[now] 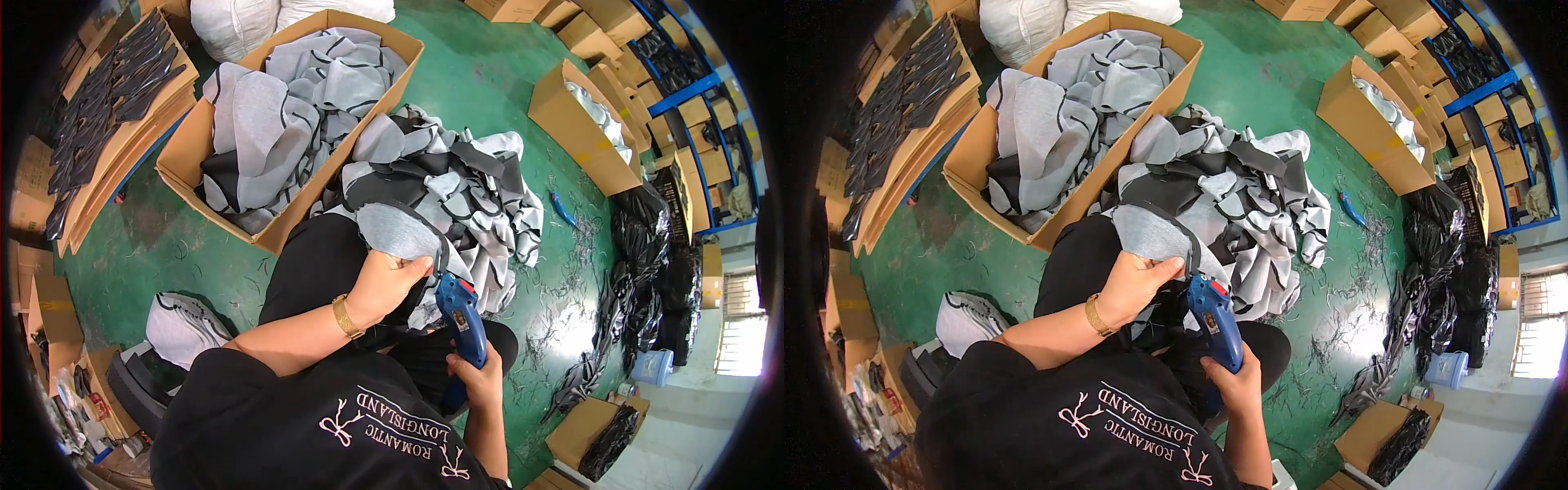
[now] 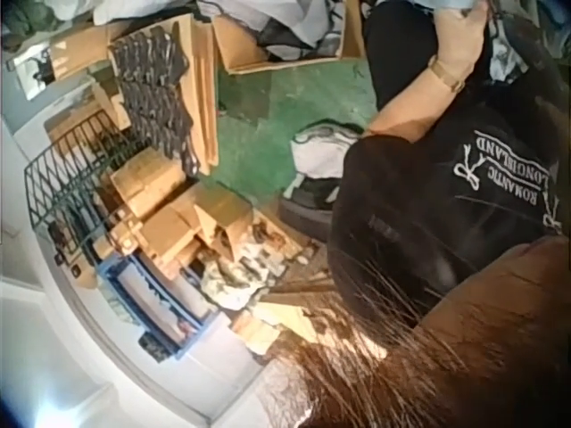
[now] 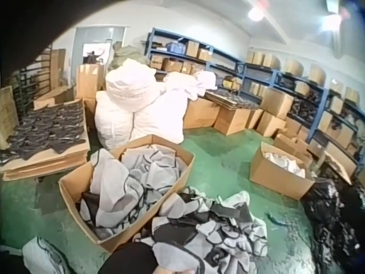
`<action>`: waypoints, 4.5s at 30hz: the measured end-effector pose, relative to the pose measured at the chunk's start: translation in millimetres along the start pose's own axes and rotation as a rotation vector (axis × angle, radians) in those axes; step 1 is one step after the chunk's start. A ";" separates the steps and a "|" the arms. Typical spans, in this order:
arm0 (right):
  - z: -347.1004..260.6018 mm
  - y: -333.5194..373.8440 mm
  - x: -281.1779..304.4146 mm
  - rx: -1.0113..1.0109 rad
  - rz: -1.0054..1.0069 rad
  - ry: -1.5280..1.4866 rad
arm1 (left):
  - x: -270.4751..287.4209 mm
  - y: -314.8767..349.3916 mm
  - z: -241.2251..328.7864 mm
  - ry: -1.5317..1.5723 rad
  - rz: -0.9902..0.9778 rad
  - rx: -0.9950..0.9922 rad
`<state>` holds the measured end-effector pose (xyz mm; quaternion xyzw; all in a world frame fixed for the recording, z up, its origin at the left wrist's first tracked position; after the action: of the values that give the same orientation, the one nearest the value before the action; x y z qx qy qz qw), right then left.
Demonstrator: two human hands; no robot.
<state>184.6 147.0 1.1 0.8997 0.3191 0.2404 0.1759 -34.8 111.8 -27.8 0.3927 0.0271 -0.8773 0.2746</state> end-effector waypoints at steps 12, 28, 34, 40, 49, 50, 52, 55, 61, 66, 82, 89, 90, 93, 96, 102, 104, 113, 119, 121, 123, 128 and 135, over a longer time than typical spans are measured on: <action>-15.2 -10.7 13.2 0.085 0.020 -0.249 | -11.8 10.7 1.2 -0.057 -0.036 0.035; -45.6 -48.3 8.7 0.225 0.116 0.197 | -34.4 16.7 -16.5 -0.025 -0.096 0.100; -5.8 -35.5 30.8 0.127 0.064 -0.196 | -21.4 8.6 -13.9 0.066 0.030 0.217; 12.8 1.1 33.9 0.020 -0.113 -0.131 | -19.9 2.3 -2.5 0.024 0.010 0.145; 13.1 6.2 35.7 -0.047 -0.113 -0.127 | -26.0 1.3 9.0 -0.097 -0.040 0.066; 13.2 6.0 36.3 -0.047 -0.112 -0.127 | -26.5 1.9 10.5 -0.097 -0.041 0.067; 14.1 5.2 37.1 -0.053 -0.124 -0.134 | -28.1 3.0 13.7 -0.168 -0.071 0.056; 10.3 4.7 36.4 -0.037 -0.126 -0.127 | -27.9 3.8 16.1 -0.189 -0.087 0.041; 5.8 6.5 37.8 -0.024 -0.108 -0.108 | -31.0 7.3 14.7 -0.284 -0.131 0.038; 1.4 5.6 38.2 -0.016 -0.120 -0.125 | -31.5 11.3 15.4 -0.394 -0.175 0.048; -8.7 -13.2 28.2 0.033 -0.156 -0.271 | -34.9 26.5 13.5 -0.633 -0.352 0.143; -54.7 -42.4 34.6 0.336 0.135 -0.090 | -43.1 33.2 -11.1 -0.427 -0.420 0.134; -59.9 -43.9 30.3 0.342 0.167 -0.057 | -45.7 36.0 -14.3 -0.427 -0.445 0.130; -66.4 -46.2 17.8 0.280 0.216 0.132 | -52.8 38.3 -6.8 -0.360 -0.433 0.167; -61.5 -44.4 14.0 0.284 0.163 0.110 | -48.3 25.8 -9.3 -0.041 -0.239 0.322; -25.4 -42.3 16.0 0.193 -0.126 -0.437 | -43.6 7.1 -2.6 0.100 -0.198 0.285; -7.3 -34.4 22.5 0.153 -0.285 -0.609 | -39.5 2.0 4.0 0.157 -0.200 0.292; 41.5 -9.0 16.6 -0.073 -0.512 -0.533 | -44.5 -3.0 11.7 0.182 -0.293 0.339; 41.3 -7.7 11.7 -0.079 -0.556 -0.549 | -43.5 0.1 6.5 0.184 -0.301 0.382; 39.3 -6.4 8.9 -0.083 -0.560 -0.571 | -46.7 2.1 7.9 0.149 -0.323 0.367; 37.1 -5.6 5.6 -0.086 -0.563 -0.593 | -46.6 2.5 6.3 0.139 -0.338 0.353; 31.8 -4.3 -4.6 -0.074 -0.604 -0.771 | -47.6 5.8 2.7 0.125 -0.364 0.348; 15.0 -19.5 30.7 0.083 -0.140 -0.542 | -36.6 1.5 -4.5 0.121 -0.261 0.348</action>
<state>204.1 179.0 -10.5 0.9133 0.3316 -0.0349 0.2341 -11.2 128.5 -5.0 0.4792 -0.0575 -0.8717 0.0848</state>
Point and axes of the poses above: each hand's wrist, its own y-axis away from the middle knuckle, its own x-axis out of the back of the hand, z = x × y, the point moved 6 cm from there along -y, towards the middle knuckle, and after that the axes turned 10 degrees about y, right-handed, at the moved point
